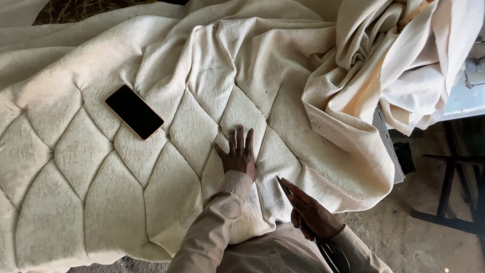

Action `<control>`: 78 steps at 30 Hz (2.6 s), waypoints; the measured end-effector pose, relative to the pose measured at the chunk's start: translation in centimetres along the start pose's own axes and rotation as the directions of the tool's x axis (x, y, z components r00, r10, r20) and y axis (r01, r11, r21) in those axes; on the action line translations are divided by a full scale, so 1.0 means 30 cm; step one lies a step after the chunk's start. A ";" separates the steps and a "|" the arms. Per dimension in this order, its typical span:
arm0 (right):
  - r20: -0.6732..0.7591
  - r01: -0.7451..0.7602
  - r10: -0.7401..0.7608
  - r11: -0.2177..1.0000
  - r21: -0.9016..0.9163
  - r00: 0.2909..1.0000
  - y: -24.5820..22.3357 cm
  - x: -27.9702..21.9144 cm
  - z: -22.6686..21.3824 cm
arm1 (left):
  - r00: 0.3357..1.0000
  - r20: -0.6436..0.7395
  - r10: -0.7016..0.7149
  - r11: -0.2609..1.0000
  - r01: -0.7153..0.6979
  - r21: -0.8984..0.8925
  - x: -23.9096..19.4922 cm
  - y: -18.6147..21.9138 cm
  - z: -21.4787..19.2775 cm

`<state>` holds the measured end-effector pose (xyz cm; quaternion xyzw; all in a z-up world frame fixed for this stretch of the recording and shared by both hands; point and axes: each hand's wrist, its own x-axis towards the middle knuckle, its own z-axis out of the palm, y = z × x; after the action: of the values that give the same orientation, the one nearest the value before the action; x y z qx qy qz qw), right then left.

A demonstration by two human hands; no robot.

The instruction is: Cutting quilted fabric along the stitched diamond pattern using scissors on a work table.

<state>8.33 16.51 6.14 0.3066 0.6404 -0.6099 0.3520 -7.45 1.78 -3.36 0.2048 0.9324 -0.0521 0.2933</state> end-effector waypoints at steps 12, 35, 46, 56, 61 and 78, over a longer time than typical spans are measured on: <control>0.060 0.320 -0.319 0.947 -0.006 0.946 0.110 0.270 -0.192 | 0.974 -0.220 -0.056 0.998 0.059 0.005 -0.023 0.031 0.021; 0.041 0.707 -0.731 0.642 -0.297 0.682 -0.117 0.092 -0.154 | 0.865 0.337 -0.371 -0.927 -0.369 -0.073 -0.343 0.159 0.067; -0.256 0.537 -0.565 0.411 0.736 0.784 -0.368 0.500 -0.191 | 0.936 -0.322 -0.141 0.423 -0.237 -0.875 -0.313 0.222 0.181; -0.438 0.463 -0.210 0.628 0.625 0.874 -0.342 0.806 -0.024 | 0.917 -0.370 -0.146 0.893 -0.039 -0.448 -0.216 0.185 0.367; -0.590 0.601 -0.295 0.676 0.427 0.751 -0.382 0.814 0.017 | 0.985 -0.127 -0.113 0.867 0.036 -0.496 -0.189 0.184 0.318; -0.819 0.840 -0.466 0.541 0.036 0.335 -0.628 0.938 -0.161 | 0.996 -0.080 -0.045 0.902 0.006 -0.432 -0.209 0.146 0.283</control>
<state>-23.41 19.02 -6.38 0.2981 0.6255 -0.6528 -0.3062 3.49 1.72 -6.69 0.1247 0.9354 0.1606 0.2892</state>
